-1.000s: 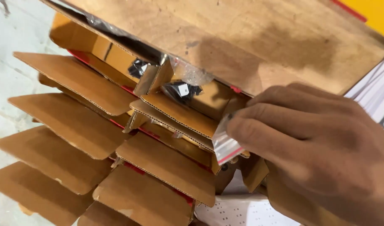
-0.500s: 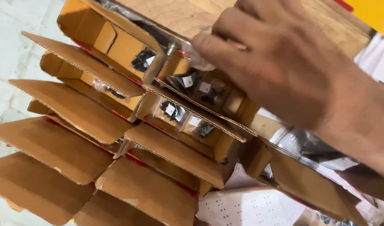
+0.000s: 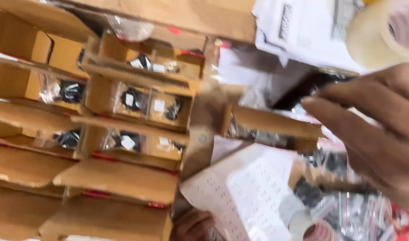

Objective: Sorting small bagged hardware components into cardboard boxes using a printed list as a guide.

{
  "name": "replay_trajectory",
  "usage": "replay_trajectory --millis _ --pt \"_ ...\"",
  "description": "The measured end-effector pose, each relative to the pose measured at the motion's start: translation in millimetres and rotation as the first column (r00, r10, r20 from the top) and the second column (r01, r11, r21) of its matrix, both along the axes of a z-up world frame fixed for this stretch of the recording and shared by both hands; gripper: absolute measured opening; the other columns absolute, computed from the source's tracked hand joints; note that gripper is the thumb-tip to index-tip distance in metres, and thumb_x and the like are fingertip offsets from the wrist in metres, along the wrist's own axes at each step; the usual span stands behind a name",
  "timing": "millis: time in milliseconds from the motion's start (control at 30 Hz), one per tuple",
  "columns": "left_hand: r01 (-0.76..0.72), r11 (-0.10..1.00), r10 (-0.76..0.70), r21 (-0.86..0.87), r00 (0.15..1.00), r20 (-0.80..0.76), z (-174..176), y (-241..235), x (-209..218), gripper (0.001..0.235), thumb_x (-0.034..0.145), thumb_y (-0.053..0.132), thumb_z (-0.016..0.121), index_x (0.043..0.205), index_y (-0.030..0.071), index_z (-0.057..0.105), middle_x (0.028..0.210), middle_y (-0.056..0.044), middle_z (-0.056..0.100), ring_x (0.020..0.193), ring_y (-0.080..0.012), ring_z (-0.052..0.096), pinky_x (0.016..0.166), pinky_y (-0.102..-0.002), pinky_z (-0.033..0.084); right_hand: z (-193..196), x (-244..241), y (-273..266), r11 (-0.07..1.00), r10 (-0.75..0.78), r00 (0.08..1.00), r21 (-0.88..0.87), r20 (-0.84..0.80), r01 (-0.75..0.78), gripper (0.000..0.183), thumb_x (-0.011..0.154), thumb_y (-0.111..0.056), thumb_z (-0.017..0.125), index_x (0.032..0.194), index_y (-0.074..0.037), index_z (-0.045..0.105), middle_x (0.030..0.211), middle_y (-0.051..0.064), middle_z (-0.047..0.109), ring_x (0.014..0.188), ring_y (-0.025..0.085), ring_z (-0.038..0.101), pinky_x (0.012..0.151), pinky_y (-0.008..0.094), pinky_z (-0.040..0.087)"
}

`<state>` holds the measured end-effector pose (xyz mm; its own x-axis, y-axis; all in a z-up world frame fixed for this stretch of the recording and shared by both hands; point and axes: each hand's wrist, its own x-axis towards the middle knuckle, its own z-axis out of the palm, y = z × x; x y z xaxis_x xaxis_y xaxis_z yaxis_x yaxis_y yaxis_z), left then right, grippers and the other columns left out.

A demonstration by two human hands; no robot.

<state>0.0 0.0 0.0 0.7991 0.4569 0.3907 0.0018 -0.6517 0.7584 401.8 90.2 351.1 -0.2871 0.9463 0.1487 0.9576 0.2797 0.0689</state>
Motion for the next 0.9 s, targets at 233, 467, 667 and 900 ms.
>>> replay_trajectory --millis 233,467,667,900 --pt "-0.068 0.982 0.049 -0.178 0.993 -0.111 115.3 41.3 38.1 0.025 0.084 0.003 0.074 0.108 0.006 0.074 0.109 -0.012 0.074 0.097 -0.0312 0.072 0.085 -0.04 0.06 -39.9 -82.5 -182.5 0.979 -0.166 0.981 -0.137 -0.098 0.152 0.075 0.042 -0.015 0.066 0.116 0.001 0.073 0.108 0.018 0.071 0.102 0.031 0.066 0.086 0.044 0.054" --pt "-0.139 0.988 0.137 0.065 0.99 0.031 104.8 21.2 40.4 0.034 0.089 -0.008 0.07 0.122 0.0 0.068 0.122 -0.016 0.068 0.106 -0.0343 0.067 0.09 -0.043 0.058 -146.8 -198.6 -280.6 0.895 -0.445 0.656 -0.296 -0.609 0.333 0.037 0.071 0.002 0.072 0.108 -0.002 0.073 0.11 0.01 0.07 0.097 0.029 0.067 0.083 0.039 0.054" --pt "-0.29 0.909 0.315 0.3 0.948 -0.039 114.0 24.9 78.7 0.051 0.095 -0.004 0.067 0.144 0.005 0.056 0.155 -0.023 0.046 0.14 -0.0403 0.047 0.116 -0.053 0.042 -229.3 -238.1 -304.5 0.764 -0.522 0.329 -0.261 -0.787 0.591 0.027 0.082 0.002 0.074 0.109 -0.002 0.073 0.11 0.011 0.073 0.095 0.025 0.068 0.078 0.035 0.055" --pt "-0.364 0.866 0.477 0.344 0.807 -0.347 126.2 26.0 104.0 0.053 0.096 0.006 0.073 0.144 0.0 0.051 0.129 -0.022 0.061 0.122 -0.0382 0.057 0.103 -0.054 0.045 -252.0 -238.1 -322.3 0.783 -0.364 0.388 -0.052 -0.847 0.62 0.022 0.087 -0.001 0.076 0.108 -0.002 0.073 0.11 0.011 0.071 0.099 0.025 0.065 0.083 0.035 0.054"
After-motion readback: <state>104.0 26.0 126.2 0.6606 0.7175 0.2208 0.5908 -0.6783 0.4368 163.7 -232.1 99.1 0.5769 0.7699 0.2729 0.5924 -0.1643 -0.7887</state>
